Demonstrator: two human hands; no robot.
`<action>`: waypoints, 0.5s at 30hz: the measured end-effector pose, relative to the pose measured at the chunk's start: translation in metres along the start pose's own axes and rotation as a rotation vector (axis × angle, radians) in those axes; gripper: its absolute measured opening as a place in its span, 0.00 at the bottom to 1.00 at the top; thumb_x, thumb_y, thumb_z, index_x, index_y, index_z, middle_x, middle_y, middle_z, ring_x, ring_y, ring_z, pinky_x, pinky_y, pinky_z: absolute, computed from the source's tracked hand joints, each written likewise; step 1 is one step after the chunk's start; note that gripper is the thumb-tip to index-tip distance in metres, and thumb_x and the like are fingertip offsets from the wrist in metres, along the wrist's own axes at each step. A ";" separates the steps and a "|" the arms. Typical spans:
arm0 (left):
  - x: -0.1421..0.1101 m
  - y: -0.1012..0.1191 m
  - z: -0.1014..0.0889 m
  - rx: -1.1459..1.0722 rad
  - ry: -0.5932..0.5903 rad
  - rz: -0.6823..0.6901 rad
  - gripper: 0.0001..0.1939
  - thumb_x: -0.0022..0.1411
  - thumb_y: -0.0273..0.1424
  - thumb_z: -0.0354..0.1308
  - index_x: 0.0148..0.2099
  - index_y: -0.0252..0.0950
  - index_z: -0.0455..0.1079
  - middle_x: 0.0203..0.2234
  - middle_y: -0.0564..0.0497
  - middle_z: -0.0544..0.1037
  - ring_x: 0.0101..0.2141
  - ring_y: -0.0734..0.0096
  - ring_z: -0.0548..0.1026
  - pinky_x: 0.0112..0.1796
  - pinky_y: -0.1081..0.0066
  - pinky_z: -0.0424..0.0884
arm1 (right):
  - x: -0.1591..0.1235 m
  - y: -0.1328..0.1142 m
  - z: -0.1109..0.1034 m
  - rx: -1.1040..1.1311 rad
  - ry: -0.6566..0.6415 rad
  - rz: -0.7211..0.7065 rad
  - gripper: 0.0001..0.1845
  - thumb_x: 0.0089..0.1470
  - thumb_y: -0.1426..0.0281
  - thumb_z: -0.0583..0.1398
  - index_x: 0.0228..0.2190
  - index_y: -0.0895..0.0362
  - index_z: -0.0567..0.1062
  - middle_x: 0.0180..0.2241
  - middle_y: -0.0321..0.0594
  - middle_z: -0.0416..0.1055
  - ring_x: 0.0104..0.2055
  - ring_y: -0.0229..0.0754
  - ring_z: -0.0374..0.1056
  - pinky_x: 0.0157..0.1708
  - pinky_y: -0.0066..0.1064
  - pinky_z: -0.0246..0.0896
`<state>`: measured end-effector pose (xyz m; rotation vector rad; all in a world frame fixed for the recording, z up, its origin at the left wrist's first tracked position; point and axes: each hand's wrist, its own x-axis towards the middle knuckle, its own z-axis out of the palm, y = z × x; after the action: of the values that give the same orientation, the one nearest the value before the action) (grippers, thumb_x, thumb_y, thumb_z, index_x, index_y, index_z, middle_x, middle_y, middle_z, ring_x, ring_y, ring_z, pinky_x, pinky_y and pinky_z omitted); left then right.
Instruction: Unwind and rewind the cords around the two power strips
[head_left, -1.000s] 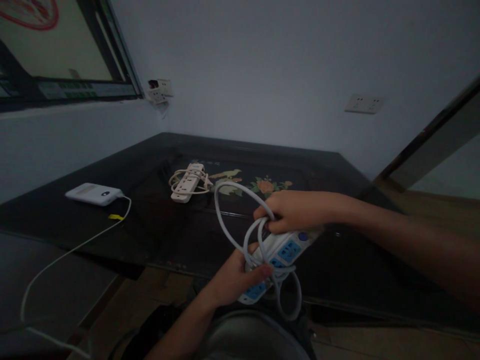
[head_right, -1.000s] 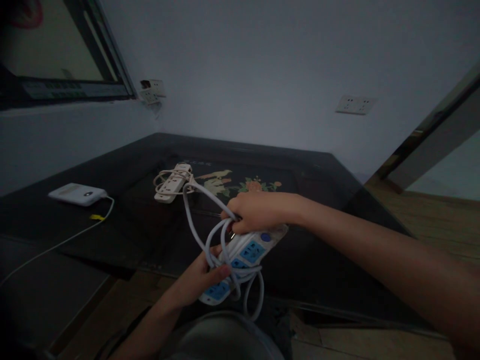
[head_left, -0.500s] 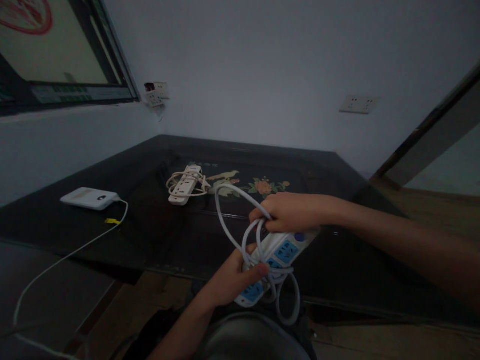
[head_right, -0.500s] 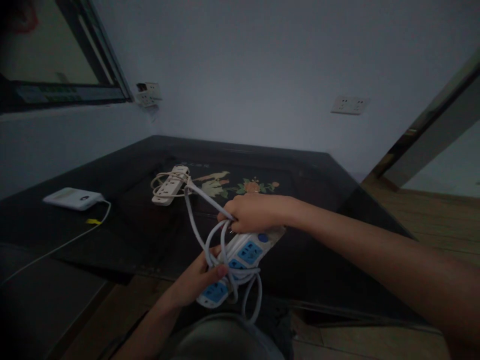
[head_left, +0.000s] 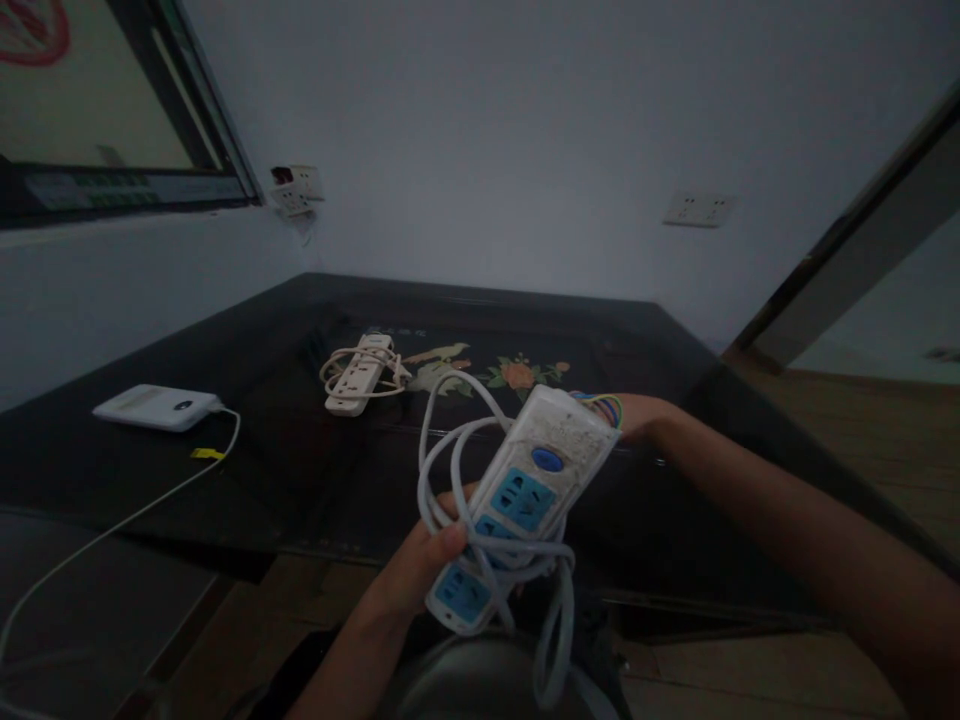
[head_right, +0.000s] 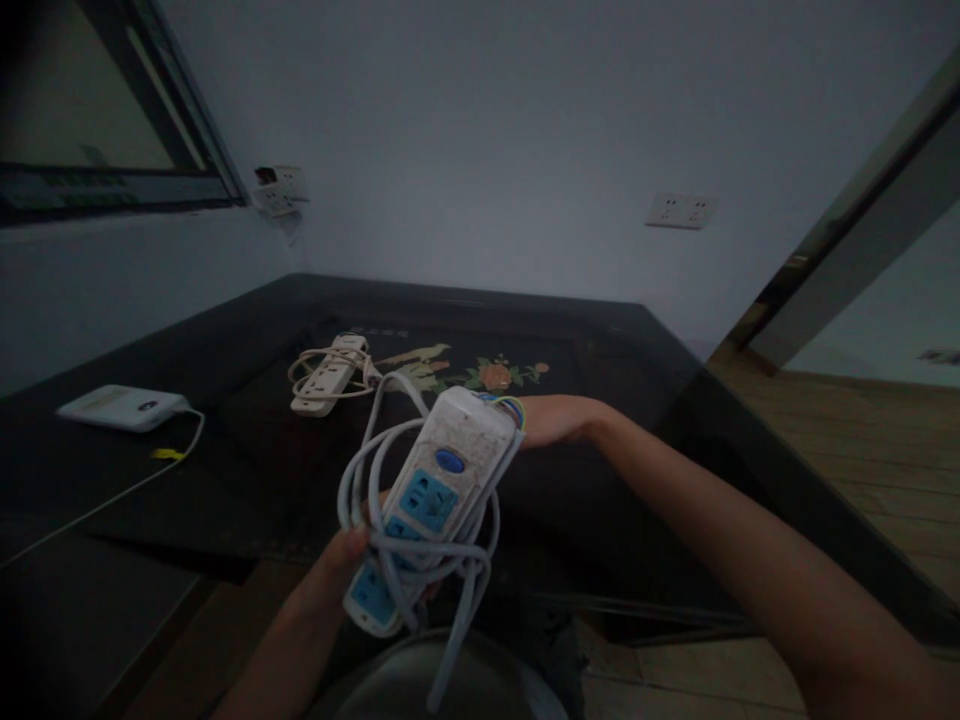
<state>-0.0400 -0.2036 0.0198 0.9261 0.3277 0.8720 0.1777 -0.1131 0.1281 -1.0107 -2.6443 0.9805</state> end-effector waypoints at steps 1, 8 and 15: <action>-0.001 0.000 0.000 -0.002 0.027 -0.003 0.31 0.48 0.50 0.62 0.47 0.32 0.72 0.26 0.44 0.79 0.25 0.60 0.78 0.24 0.69 0.72 | -0.002 0.001 0.003 0.010 -0.008 -0.025 0.17 0.47 0.69 0.64 0.42 0.57 0.75 0.41 0.39 0.75 0.44 0.41 0.69 0.43 0.31 0.65; 0.000 0.003 0.002 -0.115 0.222 -0.023 0.25 0.45 0.49 0.64 0.40 0.35 0.74 0.28 0.47 0.80 0.27 0.61 0.78 0.27 0.67 0.74 | -0.020 0.018 0.039 -0.079 0.287 0.007 0.20 0.50 0.70 0.61 0.47 0.57 0.72 0.44 0.44 0.73 0.45 0.44 0.68 0.46 0.37 0.62; 0.006 0.013 -0.005 -0.181 0.366 -0.068 0.30 0.40 0.52 0.66 0.38 0.32 0.76 0.27 0.45 0.81 0.24 0.64 0.77 0.25 0.70 0.74 | -0.062 0.044 0.032 -0.180 0.450 0.170 0.13 0.55 0.67 0.58 0.42 0.58 0.73 0.39 0.44 0.72 0.37 0.41 0.67 0.36 0.32 0.62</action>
<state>-0.0453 -0.1922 0.0278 0.5821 0.5816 0.9904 0.2380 -0.1448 0.0809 -1.3313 -2.3259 0.4699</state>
